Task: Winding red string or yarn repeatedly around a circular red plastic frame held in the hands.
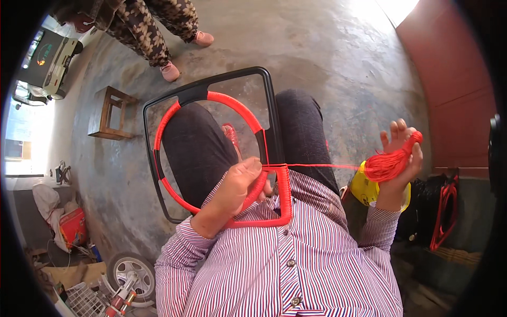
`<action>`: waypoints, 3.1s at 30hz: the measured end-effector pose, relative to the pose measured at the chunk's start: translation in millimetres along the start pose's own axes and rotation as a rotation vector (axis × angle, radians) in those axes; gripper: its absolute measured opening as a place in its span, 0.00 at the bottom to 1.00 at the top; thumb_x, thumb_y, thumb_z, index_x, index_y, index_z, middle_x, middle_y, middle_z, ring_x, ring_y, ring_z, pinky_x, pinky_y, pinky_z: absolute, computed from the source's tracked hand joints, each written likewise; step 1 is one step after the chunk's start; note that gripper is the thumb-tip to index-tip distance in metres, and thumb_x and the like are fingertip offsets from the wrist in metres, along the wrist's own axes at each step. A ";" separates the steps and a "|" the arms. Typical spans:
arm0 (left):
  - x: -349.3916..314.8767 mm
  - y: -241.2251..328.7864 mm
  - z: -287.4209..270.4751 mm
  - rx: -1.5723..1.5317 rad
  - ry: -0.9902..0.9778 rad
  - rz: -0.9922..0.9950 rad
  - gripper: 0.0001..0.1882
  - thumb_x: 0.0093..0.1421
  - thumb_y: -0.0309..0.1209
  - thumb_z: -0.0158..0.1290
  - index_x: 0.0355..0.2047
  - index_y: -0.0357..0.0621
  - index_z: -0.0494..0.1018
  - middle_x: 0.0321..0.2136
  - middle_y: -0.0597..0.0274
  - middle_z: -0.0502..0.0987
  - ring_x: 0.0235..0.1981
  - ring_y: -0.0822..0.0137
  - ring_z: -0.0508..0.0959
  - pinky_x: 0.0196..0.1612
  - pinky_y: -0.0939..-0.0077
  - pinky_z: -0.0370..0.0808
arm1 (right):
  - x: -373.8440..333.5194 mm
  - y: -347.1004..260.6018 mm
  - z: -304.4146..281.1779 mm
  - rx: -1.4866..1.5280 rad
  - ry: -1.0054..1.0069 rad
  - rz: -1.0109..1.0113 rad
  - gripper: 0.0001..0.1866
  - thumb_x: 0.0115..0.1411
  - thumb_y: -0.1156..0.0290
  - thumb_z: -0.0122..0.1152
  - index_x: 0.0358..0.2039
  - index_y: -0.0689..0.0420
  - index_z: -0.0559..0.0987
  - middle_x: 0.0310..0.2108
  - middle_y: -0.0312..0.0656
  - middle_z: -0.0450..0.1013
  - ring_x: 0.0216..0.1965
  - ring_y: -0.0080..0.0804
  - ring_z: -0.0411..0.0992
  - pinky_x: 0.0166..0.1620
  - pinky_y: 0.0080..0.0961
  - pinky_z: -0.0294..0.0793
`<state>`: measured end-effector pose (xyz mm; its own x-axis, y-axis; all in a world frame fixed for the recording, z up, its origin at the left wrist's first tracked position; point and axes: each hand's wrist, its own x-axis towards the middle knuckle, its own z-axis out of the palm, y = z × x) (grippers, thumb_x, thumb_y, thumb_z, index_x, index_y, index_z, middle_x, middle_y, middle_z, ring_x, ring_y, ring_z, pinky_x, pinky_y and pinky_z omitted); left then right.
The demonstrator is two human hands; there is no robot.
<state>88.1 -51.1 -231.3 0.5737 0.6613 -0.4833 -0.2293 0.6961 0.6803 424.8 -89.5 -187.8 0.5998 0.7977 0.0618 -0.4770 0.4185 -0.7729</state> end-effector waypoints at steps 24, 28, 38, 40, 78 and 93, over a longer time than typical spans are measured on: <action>8.2 0.6 5.8 0.277 0.069 0.059 0.15 0.70 0.31 0.39 0.42 0.32 0.72 0.20 0.57 0.77 0.16 0.74 0.75 0.22 0.85 0.74 | -57.5 94.6 52.2 -0.444 -0.523 0.762 0.07 0.58 0.77 0.62 0.32 0.56 0.72 0.22 0.30 0.69 0.21 0.15 0.66 0.25 0.15 0.66; 6.5 -3.2 5.8 0.411 0.094 0.105 0.14 0.68 0.28 0.38 0.42 0.31 0.71 0.21 0.55 0.77 0.16 0.73 0.75 0.21 0.84 0.74 | -58.6 92.0 53.1 -0.441 -0.556 0.802 0.07 0.58 0.77 0.62 0.31 0.55 0.71 0.21 0.28 0.67 0.20 0.14 0.64 0.23 0.16 0.64; 10.9 -2.3 1.7 0.125 0.017 0.048 0.14 0.63 0.26 0.39 0.42 0.30 0.71 0.23 0.53 0.77 0.19 0.68 0.79 0.21 0.80 0.78 | -60.1 86.5 57.8 -0.473 -0.569 0.756 0.08 0.58 0.77 0.61 0.30 0.55 0.70 0.20 0.28 0.66 0.19 0.14 0.63 0.21 0.16 0.62; 10.2 -2.3 1.9 0.146 0.024 0.034 0.15 0.62 0.26 0.39 0.42 0.30 0.71 0.23 0.53 0.77 0.18 0.69 0.78 0.21 0.80 0.77 | -62.2 87.6 55.2 -0.459 -0.560 0.768 0.07 0.59 0.76 0.62 0.31 0.55 0.70 0.20 0.28 0.66 0.18 0.14 0.63 0.21 0.16 0.62; 2.9 -1.0 -1.3 0.189 0.025 0.070 0.14 0.72 0.33 0.42 0.34 0.37 0.70 0.21 0.62 0.75 0.19 0.74 0.78 0.22 0.85 0.75 | -40.9 65.9 28.3 -0.372 -0.424 0.762 0.08 0.61 0.70 0.60 0.34 0.61 0.74 0.27 0.45 0.78 0.19 0.23 0.72 0.24 0.17 0.72; 5.2 -3.5 -17.6 0.220 0.016 0.083 0.14 0.71 0.33 0.42 0.36 0.35 0.71 0.26 0.61 0.76 0.23 0.73 0.78 0.24 0.83 0.77 | 23.9 -64.1 -231.5 0.099 0.347 0.186 0.11 0.64 0.63 0.57 0.32 0.58 0.76 0.29 0.42 0.75 0.31 0.34 0.74 0.51 0.42 0.75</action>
<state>78.1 -45.2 -245.9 0.5467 0.7196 -0.4280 -0.0972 0.5623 0.8212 618.4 -197.8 -283.0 0.6706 0.6770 -0.3035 -0.6473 0.3340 -0.6852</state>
